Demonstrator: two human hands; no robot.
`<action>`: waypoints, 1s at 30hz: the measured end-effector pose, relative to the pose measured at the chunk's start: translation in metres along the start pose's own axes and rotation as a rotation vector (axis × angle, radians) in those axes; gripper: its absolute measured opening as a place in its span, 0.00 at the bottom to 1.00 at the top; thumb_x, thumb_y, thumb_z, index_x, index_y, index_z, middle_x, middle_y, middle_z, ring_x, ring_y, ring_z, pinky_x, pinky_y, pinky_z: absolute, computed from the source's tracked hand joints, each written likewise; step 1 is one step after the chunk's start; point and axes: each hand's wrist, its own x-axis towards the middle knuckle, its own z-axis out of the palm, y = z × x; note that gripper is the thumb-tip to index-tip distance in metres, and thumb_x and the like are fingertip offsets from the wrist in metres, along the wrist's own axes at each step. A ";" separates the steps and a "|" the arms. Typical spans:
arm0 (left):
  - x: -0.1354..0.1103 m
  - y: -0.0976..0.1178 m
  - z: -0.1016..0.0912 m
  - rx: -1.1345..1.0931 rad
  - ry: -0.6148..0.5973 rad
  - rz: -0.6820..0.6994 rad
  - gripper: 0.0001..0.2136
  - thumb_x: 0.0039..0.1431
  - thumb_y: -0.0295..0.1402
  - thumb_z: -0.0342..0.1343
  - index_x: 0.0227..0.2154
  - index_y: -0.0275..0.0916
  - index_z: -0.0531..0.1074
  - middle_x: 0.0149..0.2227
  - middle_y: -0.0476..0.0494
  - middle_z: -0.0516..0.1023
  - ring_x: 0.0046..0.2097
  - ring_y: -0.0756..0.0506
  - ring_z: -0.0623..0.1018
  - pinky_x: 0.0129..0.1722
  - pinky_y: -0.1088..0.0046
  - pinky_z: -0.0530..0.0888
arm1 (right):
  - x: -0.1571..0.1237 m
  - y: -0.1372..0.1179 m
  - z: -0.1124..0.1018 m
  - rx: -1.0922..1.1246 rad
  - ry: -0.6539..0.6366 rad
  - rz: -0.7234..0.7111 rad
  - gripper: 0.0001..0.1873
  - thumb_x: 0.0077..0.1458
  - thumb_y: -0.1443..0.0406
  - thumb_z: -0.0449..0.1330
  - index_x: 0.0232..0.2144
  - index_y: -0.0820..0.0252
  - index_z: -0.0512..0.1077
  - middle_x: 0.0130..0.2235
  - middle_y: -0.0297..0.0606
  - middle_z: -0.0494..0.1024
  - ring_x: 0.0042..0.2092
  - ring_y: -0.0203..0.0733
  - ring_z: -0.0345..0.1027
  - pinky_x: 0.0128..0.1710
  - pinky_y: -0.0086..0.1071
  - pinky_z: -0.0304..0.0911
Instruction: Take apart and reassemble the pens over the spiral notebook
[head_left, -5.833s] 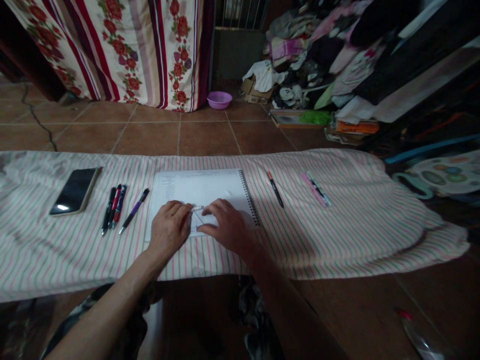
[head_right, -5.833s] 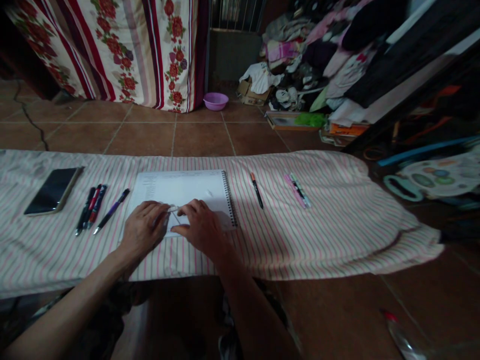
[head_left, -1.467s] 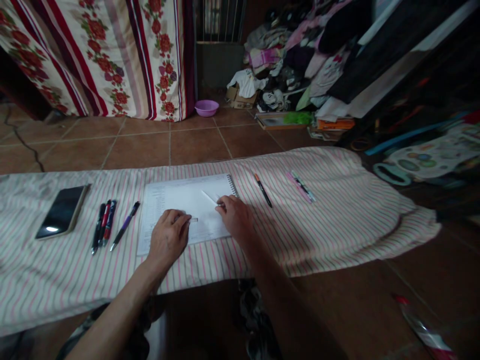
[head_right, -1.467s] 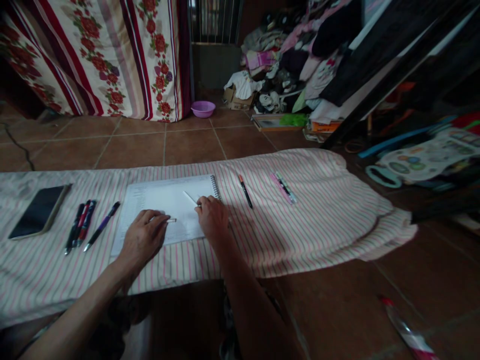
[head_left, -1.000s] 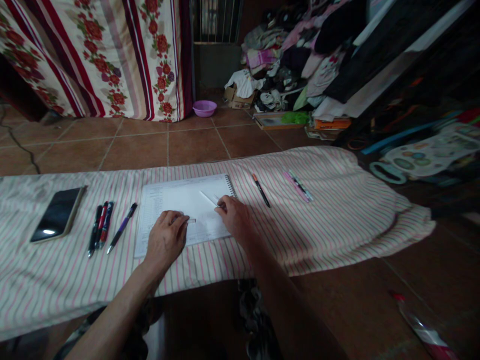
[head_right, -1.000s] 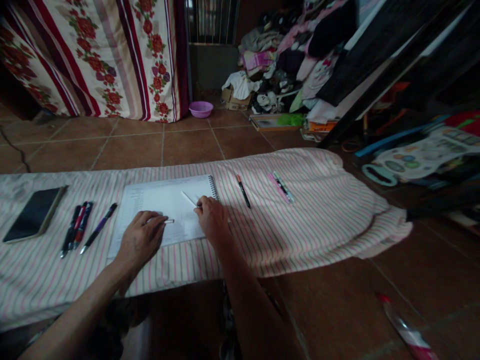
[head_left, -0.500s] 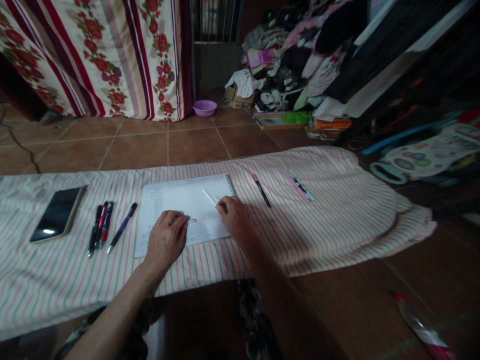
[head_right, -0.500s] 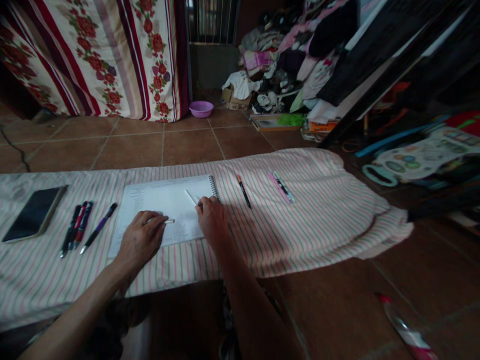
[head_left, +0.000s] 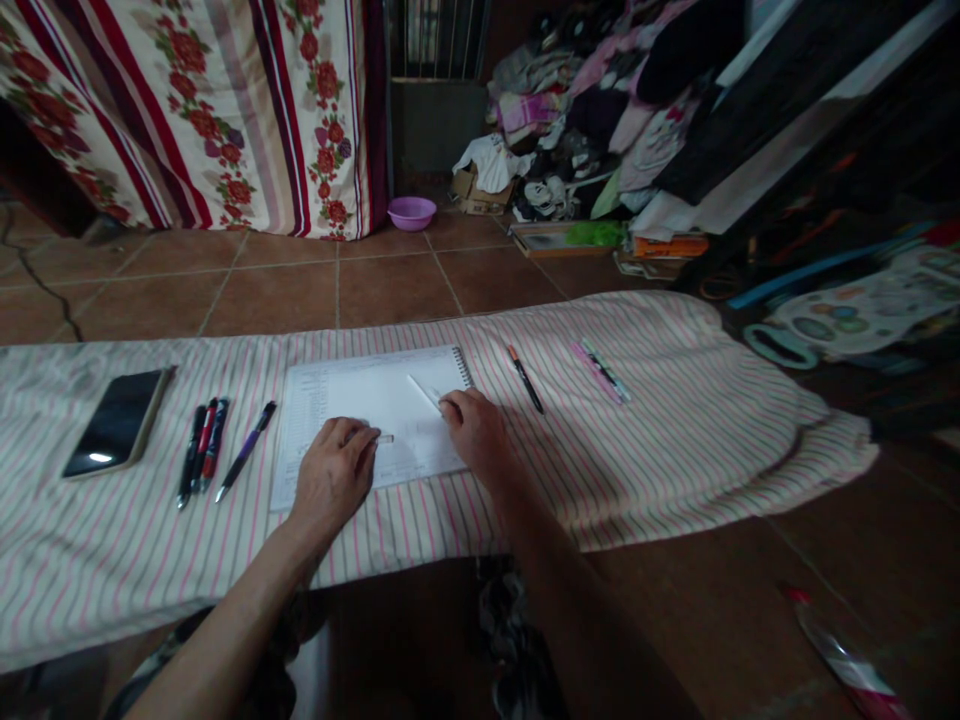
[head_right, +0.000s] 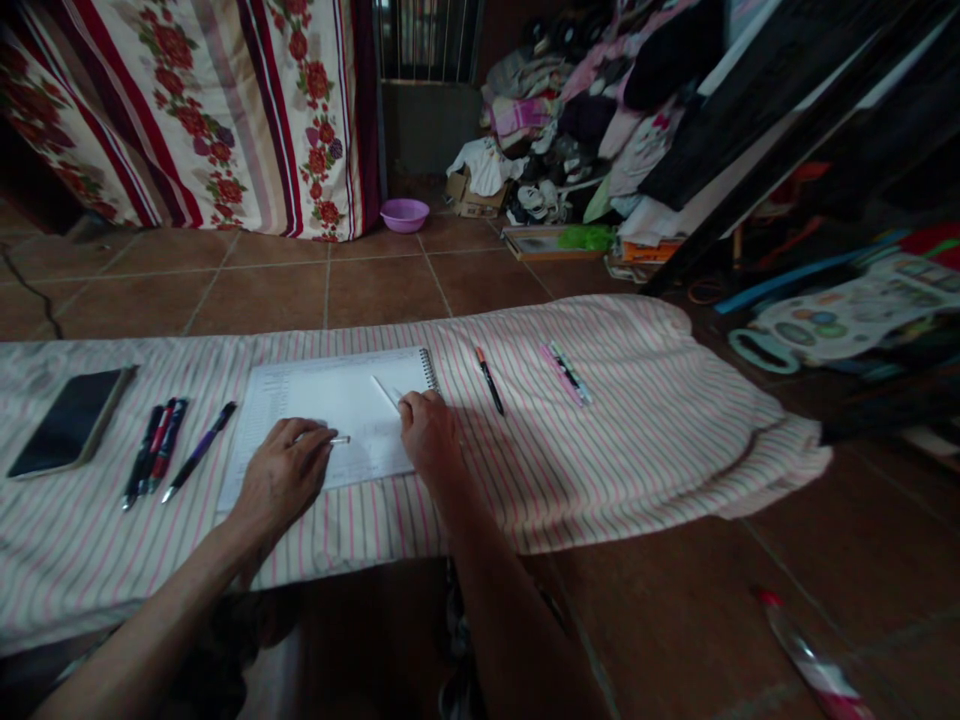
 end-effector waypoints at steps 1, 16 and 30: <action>0.000 0.000 0.000 -0.001 -0.001 -0.001 0.09 0.58 0.29 0.48 0.38 0.37 0.72 0.36 0.40 0.72 0.40 0.42 0.69 0.40 0.62 0.72 | 0.001 0.001 0.000 0.023 0.006 -0.001 0.11 0.57 0.67 0.49 0.33 0.60 0.72 0.33 0.40 0.74 0.37 0.40 0.67 0.37 0.30 0.57; -0.001 0.000 0.000 -0.014 -0.014 -0.009 0.10 0.58 0.29 0.48 0.39 0.37 0.71 0.36 0.39 0.72 0.40 0.43 0.69 0.39 0.63 0.72 | -0.005 -0.017 -0.002 0.268 -0.006 -0.124 0.06 0.53 0.67 0.57 0.33 0.59 0.73 0.33 0.36 0.74 0.33 0.34 0.68 0.36 0.26 0.61; -0.003 -0.002 -0.005 -0.022 0.095 -0.024 0.11 0.58 0.30 0.49 0.42 0.37 0.69 0.38 0.39 0.71 0.42 0.42 0.69 0.42 0.63 0.70 | -0.013 -0.047 0.016 0.207 -0.175 -0.299 0.07 0.56 0.65 0.55 0.35 0.59 0.73 0.35 0.38 0.75 0.38 0.36 0.68 0.39 0.28 0.60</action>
